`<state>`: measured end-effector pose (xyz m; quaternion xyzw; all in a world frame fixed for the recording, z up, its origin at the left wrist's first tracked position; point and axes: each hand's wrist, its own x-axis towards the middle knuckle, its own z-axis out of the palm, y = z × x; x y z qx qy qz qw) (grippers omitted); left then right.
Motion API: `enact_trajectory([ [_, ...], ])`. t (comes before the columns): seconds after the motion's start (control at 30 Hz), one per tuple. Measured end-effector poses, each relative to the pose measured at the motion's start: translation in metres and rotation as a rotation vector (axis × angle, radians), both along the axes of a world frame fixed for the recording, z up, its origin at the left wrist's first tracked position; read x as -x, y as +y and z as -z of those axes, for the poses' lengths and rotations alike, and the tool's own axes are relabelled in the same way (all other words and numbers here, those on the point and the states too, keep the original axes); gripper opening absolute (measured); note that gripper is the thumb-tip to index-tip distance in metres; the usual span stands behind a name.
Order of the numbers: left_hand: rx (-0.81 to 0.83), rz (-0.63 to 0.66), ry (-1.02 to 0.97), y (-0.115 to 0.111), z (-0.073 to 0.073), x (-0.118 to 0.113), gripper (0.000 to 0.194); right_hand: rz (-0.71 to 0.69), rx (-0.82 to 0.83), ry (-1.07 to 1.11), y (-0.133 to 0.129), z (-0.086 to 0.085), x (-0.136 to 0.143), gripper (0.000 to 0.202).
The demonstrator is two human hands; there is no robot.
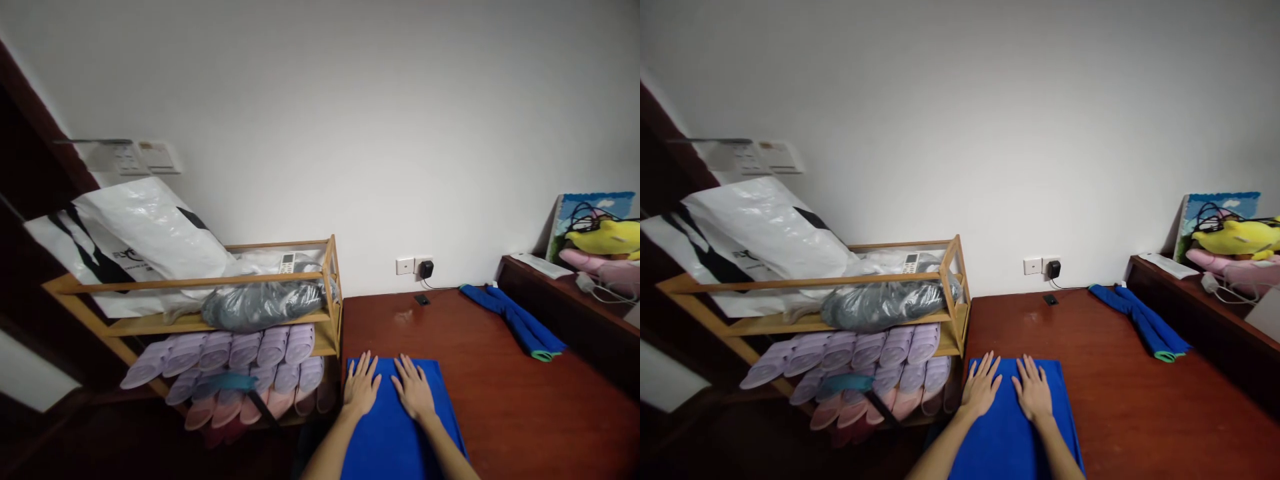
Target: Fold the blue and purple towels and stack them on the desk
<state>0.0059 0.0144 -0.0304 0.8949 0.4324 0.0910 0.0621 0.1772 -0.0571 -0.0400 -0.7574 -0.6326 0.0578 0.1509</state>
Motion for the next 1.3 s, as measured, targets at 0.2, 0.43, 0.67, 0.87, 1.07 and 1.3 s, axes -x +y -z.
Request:
enact_trajectory([
  [0.2, -0.065, -0.048, 0.039, 0.000, -0.018, 0.007, 0.054, 0.154, 0.008, -0.089, -0.032, -0.010, -0.072, 0.064],
  [0.43, -0.162, 0.018, -0.015, -0.089, -0.008, 0.027, 0.056, -0.023, -0.062, 0.006, -0.120, 0.001, -0.001, 0.063],
  [0.67, -0.108, 0.027, 0.004, -0.106, 0.003, 0.040, 0.057, -0.156, -0.011, 0.034, -0.142, 0.000, 0.005, 0.062],
  [0.87, -0.072, -0.025, 0.004, -0.079, -0.004, 0.019, 0.057, -0.144, -0.008, -0.022, -0.113, -0.018, -0.005, 0.061],
  [1.07, -0.057, -0.018, -0.005, -0.075, -0.004, 0.019, 0.058, -0.210, -0.019, -0.094, -0.162, -0.003, -0.048, 0.050],
  [1.3, -0.166, 0.044, -0.095, -0.101, -0.024, 0.018, 0.050, 0.018, -0.044, -0.166, -0.198, -0.014, -0.074, 0.053],
])
